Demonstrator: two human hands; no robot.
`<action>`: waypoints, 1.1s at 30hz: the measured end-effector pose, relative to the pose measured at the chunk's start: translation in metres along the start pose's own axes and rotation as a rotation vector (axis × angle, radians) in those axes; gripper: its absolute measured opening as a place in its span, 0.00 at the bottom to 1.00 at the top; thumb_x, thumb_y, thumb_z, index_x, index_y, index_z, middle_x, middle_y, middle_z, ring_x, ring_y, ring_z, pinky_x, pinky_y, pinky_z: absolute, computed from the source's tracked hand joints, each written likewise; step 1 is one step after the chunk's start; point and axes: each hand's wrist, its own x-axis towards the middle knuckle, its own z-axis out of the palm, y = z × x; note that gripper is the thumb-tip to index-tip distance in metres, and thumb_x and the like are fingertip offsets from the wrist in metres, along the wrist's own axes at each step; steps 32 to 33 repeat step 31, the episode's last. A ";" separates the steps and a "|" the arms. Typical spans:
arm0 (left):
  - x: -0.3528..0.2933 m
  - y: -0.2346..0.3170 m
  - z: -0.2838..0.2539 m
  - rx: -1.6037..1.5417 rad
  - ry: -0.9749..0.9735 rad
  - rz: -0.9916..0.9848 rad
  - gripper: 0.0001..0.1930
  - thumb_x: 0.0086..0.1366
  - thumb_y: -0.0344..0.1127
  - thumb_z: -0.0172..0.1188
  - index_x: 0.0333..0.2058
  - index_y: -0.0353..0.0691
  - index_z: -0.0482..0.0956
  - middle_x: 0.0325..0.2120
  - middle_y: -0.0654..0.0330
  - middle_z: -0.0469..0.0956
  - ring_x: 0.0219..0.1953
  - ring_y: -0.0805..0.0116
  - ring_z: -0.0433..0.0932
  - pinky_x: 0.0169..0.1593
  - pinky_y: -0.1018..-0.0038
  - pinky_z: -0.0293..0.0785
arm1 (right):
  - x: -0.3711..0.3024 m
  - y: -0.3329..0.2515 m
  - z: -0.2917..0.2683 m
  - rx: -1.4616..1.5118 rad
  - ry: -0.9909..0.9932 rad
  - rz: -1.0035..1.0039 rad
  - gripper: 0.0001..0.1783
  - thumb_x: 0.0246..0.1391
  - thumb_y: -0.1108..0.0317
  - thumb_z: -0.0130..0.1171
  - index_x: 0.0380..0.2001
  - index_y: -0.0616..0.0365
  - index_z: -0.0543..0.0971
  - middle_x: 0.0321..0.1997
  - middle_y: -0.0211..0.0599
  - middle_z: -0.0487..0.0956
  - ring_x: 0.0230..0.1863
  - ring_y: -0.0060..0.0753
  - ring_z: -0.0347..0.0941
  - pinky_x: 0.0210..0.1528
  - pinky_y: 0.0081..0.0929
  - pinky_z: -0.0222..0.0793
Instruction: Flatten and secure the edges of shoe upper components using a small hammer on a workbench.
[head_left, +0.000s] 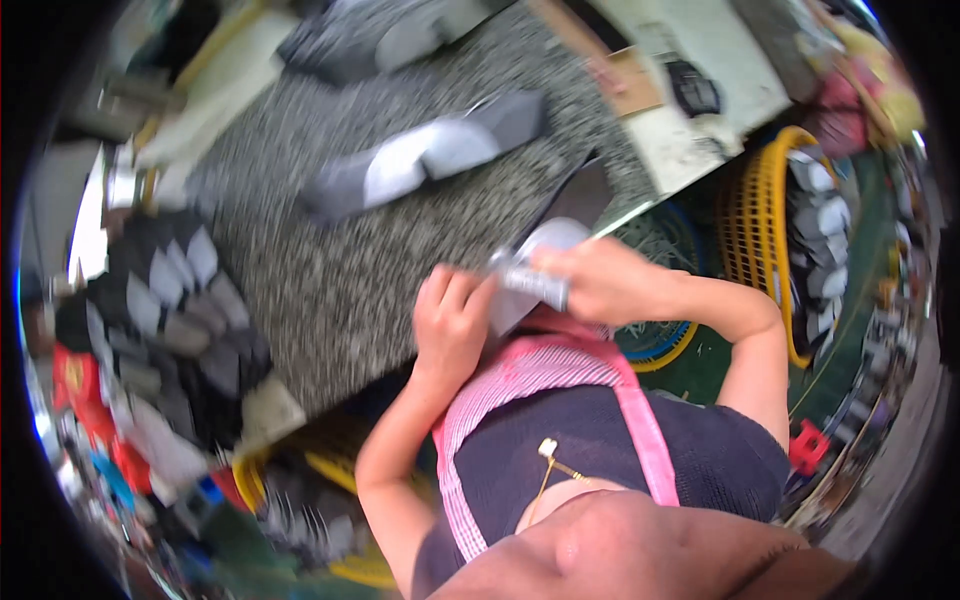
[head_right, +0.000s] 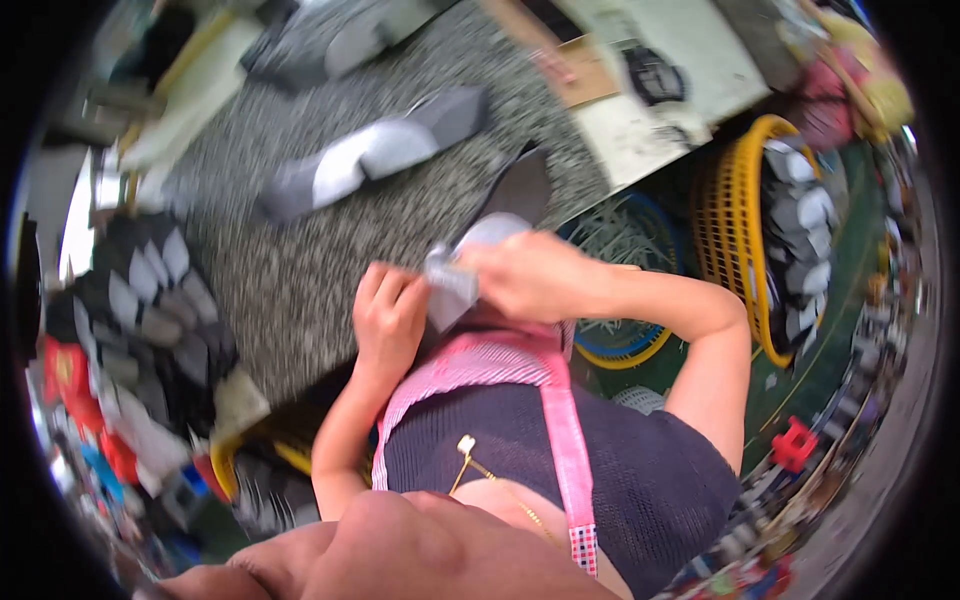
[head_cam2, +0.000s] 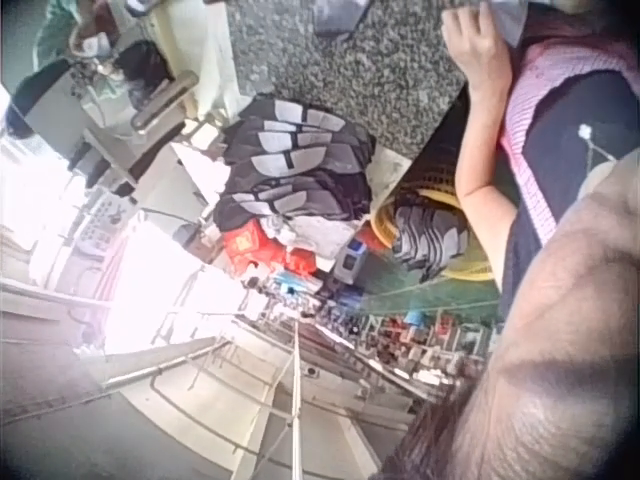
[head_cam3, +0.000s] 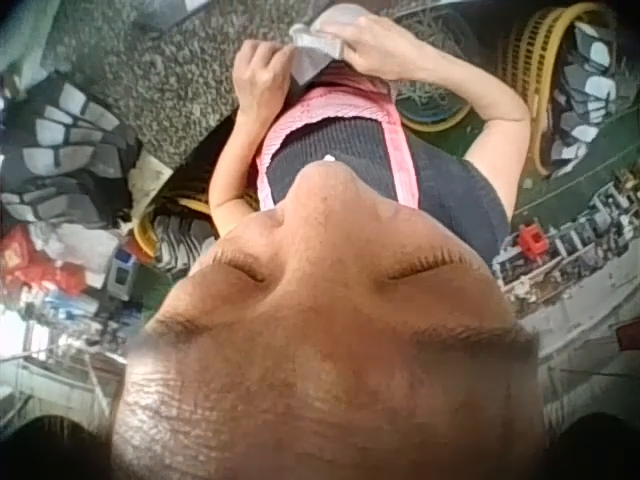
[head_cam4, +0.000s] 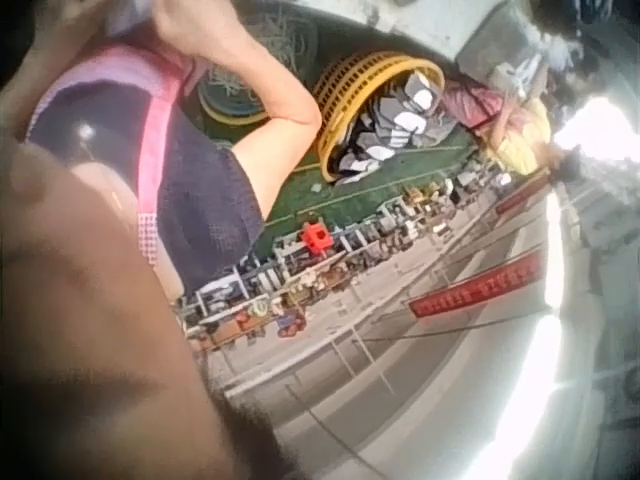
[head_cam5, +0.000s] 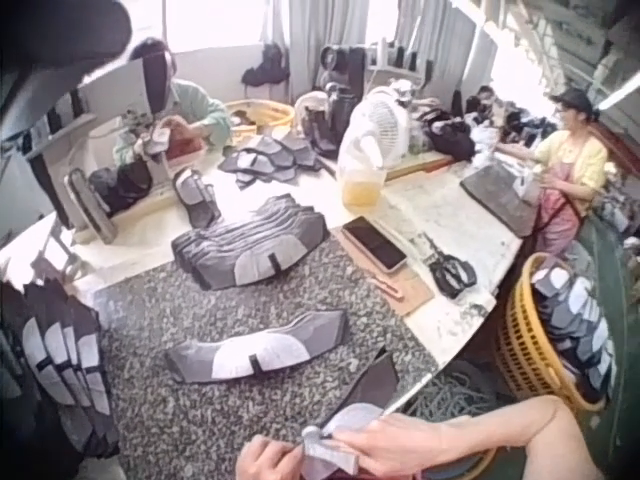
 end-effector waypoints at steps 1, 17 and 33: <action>-0.003 0.000 0.002 -0.002 -0.009 -0.004 0.08 0.54 0.23 0.65 0.34 0.37 0.82 0.28 0.58 0.77 0.33 0.57 0.75 0.36 0.64 0.73 | 0.001 0.010 0.007 0.037 0.037 -0.041 0.12 0.60 0.63 0.51 0.40 0.61 0.73 0.22 0.57 0.77 0.30 0.64 0.77 0.33 0.54 0.73; 0.050 0.004 0.033 -0.042 -0.026 -0.113 0.04 0.55 0.28 0.68 0.29 0.36 0.83 0.26 0.56 0.78 0.33 0.55 0.75 0.39 0.63 0.73 | 0.001 0.038 -0.008 0.114 0.429 -0.004 0.16 0.68 0.56 0.45 0.36 0.60 0.70 0.25 0.56 0.77 0.31 0.65 0.76 0.35 0.55 0.71; 0.037 0.003 0.023 0.033 -0.062 0.057 0.05 0.57 0.27 0.66 0.33 0.38 0.85 0.29 0.54 0.79 0.35 0.52 0.75 0.41 0.60 0.73 | -0.004 0.024 -0.009 0.104 0.452 -0.074 0.13 0.65 0.60 0.50 0.38 0.60 0.69 0.27 0.54 0.78 0.33 0.62 0.77 0.35 0.56 0.68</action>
